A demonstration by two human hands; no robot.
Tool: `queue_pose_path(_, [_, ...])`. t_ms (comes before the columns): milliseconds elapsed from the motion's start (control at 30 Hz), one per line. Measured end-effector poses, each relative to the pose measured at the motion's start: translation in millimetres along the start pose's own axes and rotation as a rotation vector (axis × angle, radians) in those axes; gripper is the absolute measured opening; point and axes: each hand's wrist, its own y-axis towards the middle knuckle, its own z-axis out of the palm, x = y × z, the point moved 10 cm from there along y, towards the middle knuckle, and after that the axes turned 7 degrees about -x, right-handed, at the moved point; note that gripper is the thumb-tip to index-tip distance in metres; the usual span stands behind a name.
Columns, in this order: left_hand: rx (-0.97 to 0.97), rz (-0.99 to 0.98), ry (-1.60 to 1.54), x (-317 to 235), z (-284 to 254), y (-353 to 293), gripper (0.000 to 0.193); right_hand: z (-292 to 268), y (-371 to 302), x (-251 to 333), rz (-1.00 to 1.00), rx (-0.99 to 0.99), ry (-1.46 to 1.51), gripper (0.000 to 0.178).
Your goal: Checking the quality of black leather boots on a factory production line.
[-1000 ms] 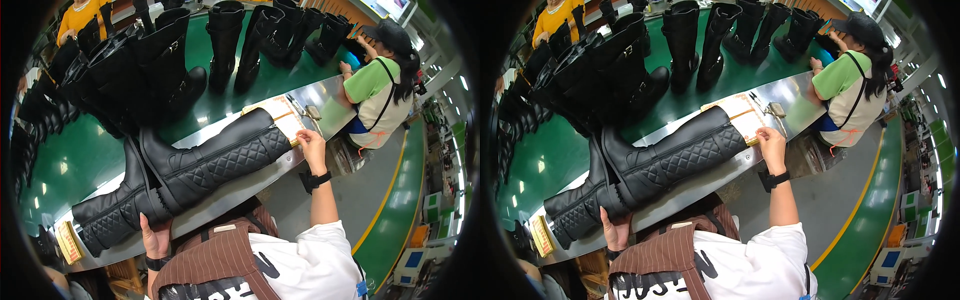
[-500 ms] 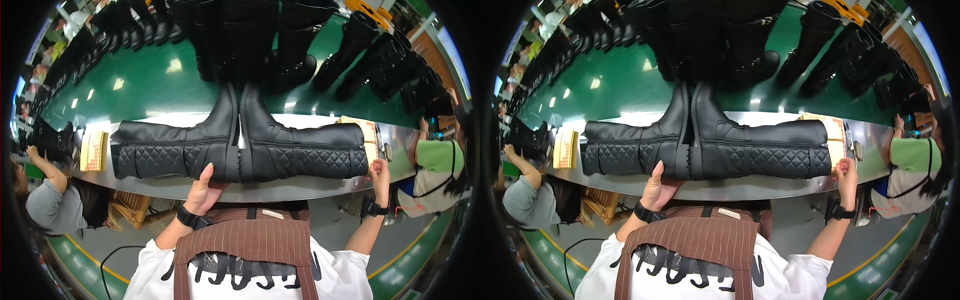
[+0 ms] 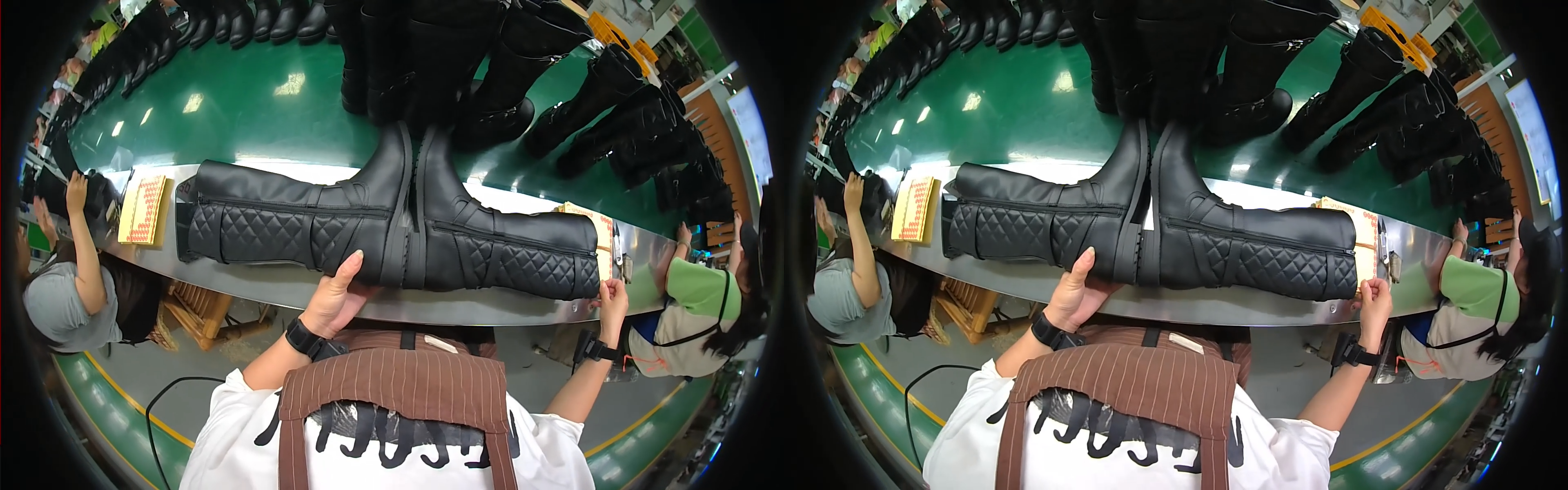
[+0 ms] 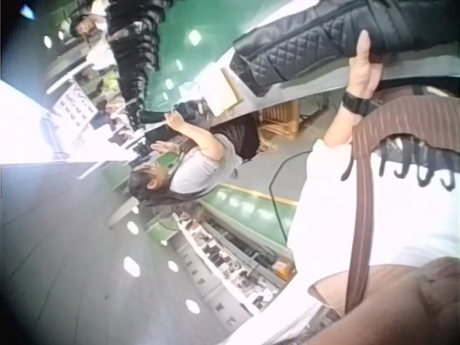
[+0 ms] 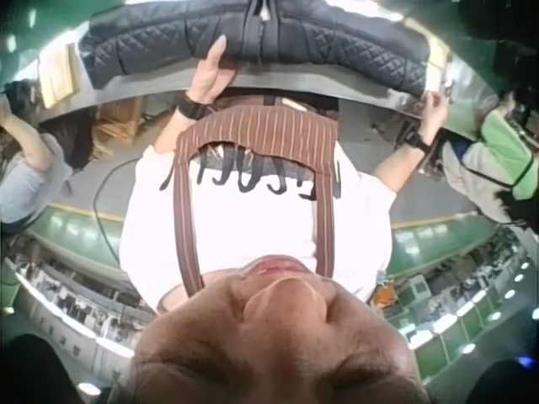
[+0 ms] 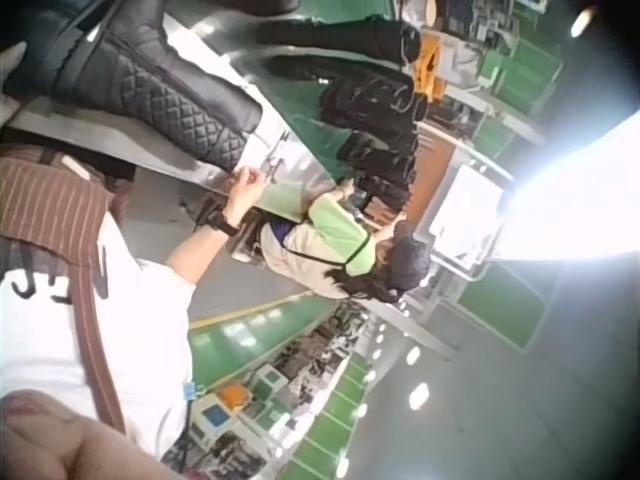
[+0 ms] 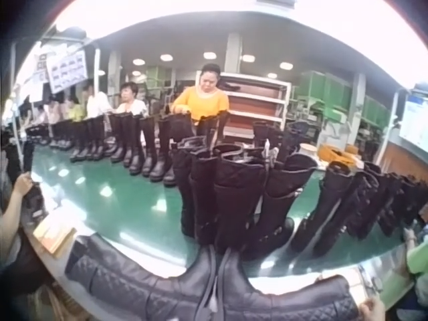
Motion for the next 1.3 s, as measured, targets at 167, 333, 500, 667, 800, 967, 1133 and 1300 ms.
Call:
queue_pose_path(167, [0.002, 0.063, 0.074, -5.3, 4.1, -1.3, 0.054, -3.7, -42.8, 170.3, -0.434, -0.295, -0.234, 0.013])
queue_pose_path(333, [0.029, 0.045, 0.068, -5.9, 9.7, -2.5, 0.052, 148.5, -132.2, 311.6, -0.706, 0.461, 0.114, 0.012])
queue_pose_path(500, [0.025, 0.038, 0.030, -7.7, 10.9, -4.6, 0.052, 240.2, -162.7, 339.8, -0.734, 0.702, -0.055, 0.014])
queue_pose_path(667, [0.023, 0.025, 0.039, -8.2, 12.0, -6.0, 0.052, 255.5, -160.6, 336.0, -0.777, 0.707, -0.119, 0.013])
queue_pose_path(800, [0.035, 0.004, -0.012, -6.3, 12.6, -6.3, 0.050, 260.3, -160.9, 332.6, -0.801, 0.650, -0.195, 0.014])
queue_pose_path(967, [0.060, 0.046, 0.050, -3.9, 8.9, -2.2, 0.054, 233.1, -148.9, 339.6, -0.781, 0.516, -0.045, 0.025])
queue_pose_path(1133, [0.053, -0.004, -0.066, 3.2, -2.6, 3.0, 0.046, 72.6, -67.1, 299.0, -0.648, -0.053, 0.187, 0.020])
queue_pose_path(1300, [0.064, 0.066, 0.066, -0.6, -1.6, 3.9, 0.063, -59.5, -16.5, 138.2, -0.260, -0.402, -0.216, 0.018])
